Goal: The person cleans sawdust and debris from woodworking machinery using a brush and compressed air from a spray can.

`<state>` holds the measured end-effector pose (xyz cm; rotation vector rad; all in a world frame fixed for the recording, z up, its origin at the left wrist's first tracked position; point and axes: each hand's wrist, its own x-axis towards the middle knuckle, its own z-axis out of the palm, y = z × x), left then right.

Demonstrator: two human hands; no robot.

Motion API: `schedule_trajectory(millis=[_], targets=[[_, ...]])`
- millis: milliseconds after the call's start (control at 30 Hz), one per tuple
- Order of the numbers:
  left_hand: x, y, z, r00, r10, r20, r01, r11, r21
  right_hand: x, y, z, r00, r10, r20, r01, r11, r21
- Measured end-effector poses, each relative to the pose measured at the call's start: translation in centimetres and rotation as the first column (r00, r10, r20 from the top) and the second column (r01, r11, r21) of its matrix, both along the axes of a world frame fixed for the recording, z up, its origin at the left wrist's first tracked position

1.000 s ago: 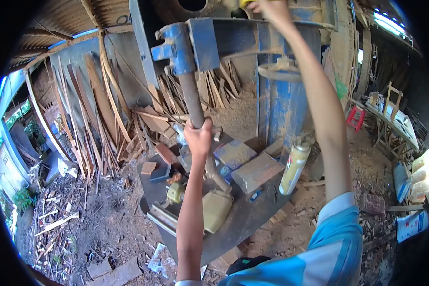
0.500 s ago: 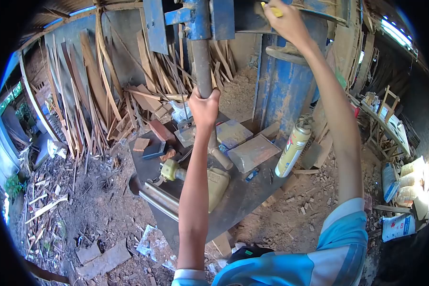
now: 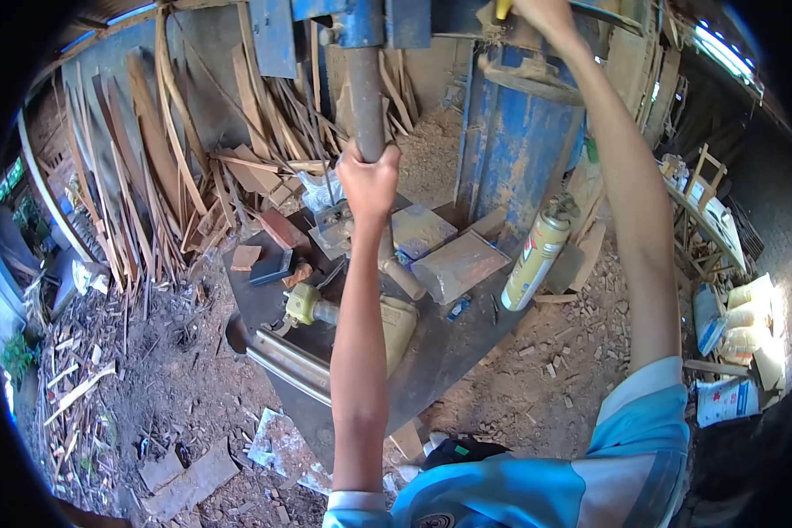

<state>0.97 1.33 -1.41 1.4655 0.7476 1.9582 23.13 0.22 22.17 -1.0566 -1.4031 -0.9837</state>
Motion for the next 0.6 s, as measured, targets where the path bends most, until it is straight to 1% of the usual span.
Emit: schedule_trajectory(millis=[33,67,100,133,233,267,300,333,367,400,433,533,567,600], targets=[[0.0,0.1,0.0,1.000,-0.016,-0.010,0.016,1.000,-0.020,1.5,1.7,-1.1,0.868,0.476,-0.142,-0.496,0.845,-0.201],[0.0,-0.4,0.3,1.000,-0.027,0.001,0.027,0.999,-0.021,0.7,1.6,-1.9,0.879,0.426,-0.216,-0.477,0.796,-0.373],[-0.2,-0.4,0.3,0.999,-0.042,-0.014,0.041,0.999,-0.031,-0.5,1.6,-2.5,0.972,0.223,-0.071,-0.234,0.932,-0.277],[-0.2,-0.2,0.2,0.998,-0.052,-0.027,0.050,0.998,-0.040,-1.4,1.3,-2.8,0.999,-0.012,0.048,0.019,0.990,-0.142],[-0.1,0.0,0.0,1.000,-0.015,-0.019,0.015,1.000,-0.004,-2.0,-1.6,0.0,0.982,0.035,-0.184,-0.094,0.941,-0.325],[0.0,0.4,-0.2,1.000,0.016,-0.014,-0.015,0.999,0.047,-0.4,-0.4,0.6,0.986,0.060,-0.155,-0.100,0.960,-0.261],[0.0,0.6,0.0,1.000,0.023,-0.012,-0.023,0.999,0.047,-0.2,0.4,0.5,0.951,0.221,-0.218,-0.279,0.917,-0.284],[0.1,0.4,-0.1,1.000,0.023,-0.020,-0.022,0.999,0.036,0.3,0.9,-0.3,0.884,0.362,-0.294,-0.445,0.844,-0.300],[0.0,0.1,-0.2,1.000,-0.002,-0.027,0.002,1.000,0.012,0.5,1.9,-1.5,0.958,0.253,-0.134,-0.280,0.926,-0.252],[-0.2,-0.3,0.1,0.999,-0.026,-0.032,0.026,1.000,-0.012,0.1,2.8,-2.2,0.993,0.120,0.024,-0.114,0.978,-0.173],[-0.3,-0.6,0.3,0.998,-0.048,-0.036,0.047,0.998,-0.032,-1.7,1.1,-2.0,1.000,0.014,-0.004,-0.015,0.953,-0.301],[-0.2,-0.3,0.2,0.999,-0.042,-0.019,0.041,0.999,-0.036,-3.2,-4.1,0.0,0.981,0.089,-0.175,-0.149,0.916,-0.372],[-0.1,0.3,-0.1,0.999,-0.003,-0.042,0.004,1.000,0.017,-1.8,-3.4,0.5,0.983,0.135,-0.128,-0.168,0.941,-0.293],[-0.2,0.4,0.0,0.999,-0.010,-0.032,0.011,1.000,0.010,-1.1,-3.4,0.2,0.993,0.120,0.010,-0.113,0.957,-0.268]])
